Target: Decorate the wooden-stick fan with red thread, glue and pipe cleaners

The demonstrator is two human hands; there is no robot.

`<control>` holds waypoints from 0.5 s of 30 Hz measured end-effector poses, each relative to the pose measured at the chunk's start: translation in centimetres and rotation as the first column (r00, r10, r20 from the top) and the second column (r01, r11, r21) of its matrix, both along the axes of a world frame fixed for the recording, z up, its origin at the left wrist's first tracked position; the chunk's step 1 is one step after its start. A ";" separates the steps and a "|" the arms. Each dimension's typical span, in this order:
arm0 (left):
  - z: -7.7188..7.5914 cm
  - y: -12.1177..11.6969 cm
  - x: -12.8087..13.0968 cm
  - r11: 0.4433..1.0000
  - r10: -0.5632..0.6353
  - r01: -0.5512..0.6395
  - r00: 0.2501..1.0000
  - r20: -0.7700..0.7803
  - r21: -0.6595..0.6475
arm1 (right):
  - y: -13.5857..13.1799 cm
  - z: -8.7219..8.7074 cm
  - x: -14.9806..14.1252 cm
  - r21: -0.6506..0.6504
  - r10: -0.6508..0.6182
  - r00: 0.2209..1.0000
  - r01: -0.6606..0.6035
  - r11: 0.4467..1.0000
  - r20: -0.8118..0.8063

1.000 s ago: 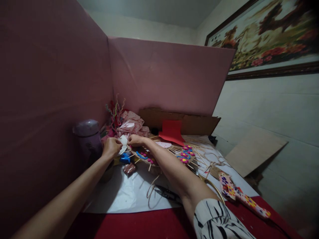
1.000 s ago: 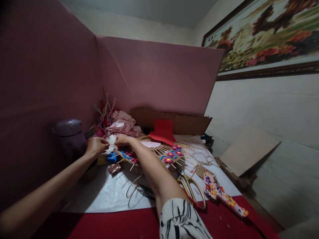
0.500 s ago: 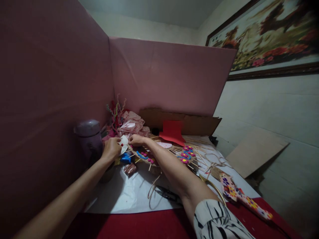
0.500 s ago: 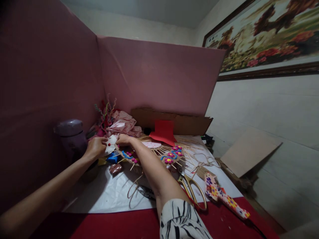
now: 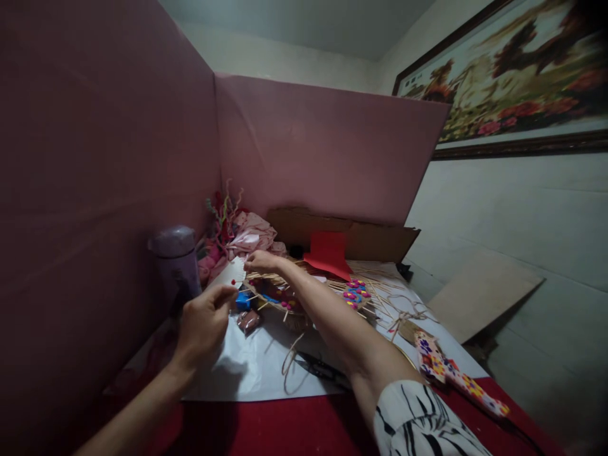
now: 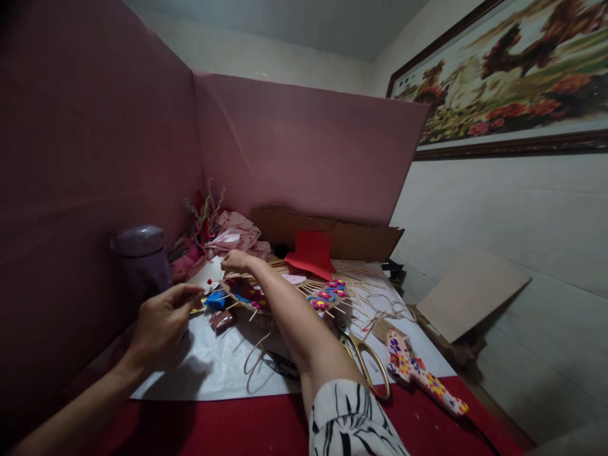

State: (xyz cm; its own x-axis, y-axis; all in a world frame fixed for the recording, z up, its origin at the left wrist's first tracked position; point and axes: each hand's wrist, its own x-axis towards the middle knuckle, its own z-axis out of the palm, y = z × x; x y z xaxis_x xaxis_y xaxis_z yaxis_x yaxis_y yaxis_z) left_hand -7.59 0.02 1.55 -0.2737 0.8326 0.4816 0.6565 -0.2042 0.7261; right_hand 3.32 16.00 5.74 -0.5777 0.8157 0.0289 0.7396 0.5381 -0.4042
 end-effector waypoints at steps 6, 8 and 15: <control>-2.4 -3.9 3.2 0.960 -0.278 0.280 0.935 -0.221 -0.021 | -5.7 3.2 2.4 0.303 -0.166 0.972 0.211 0.929 -0.168; -2.7 -4.3 4.0 0.944 -0.302 0.329 0.900 -0.314 0.035 | -8.8 3.8 4.2 0.401 -0.176 0.914 0.325 0.856 -0.366; -0.9 -3.9 7.4 0.891 -0.296 0.407 0.856 -0.423 0.201 | -18.1 0.3 12.7 0.346 -0.133 0.675 0.524 0.778 -0.725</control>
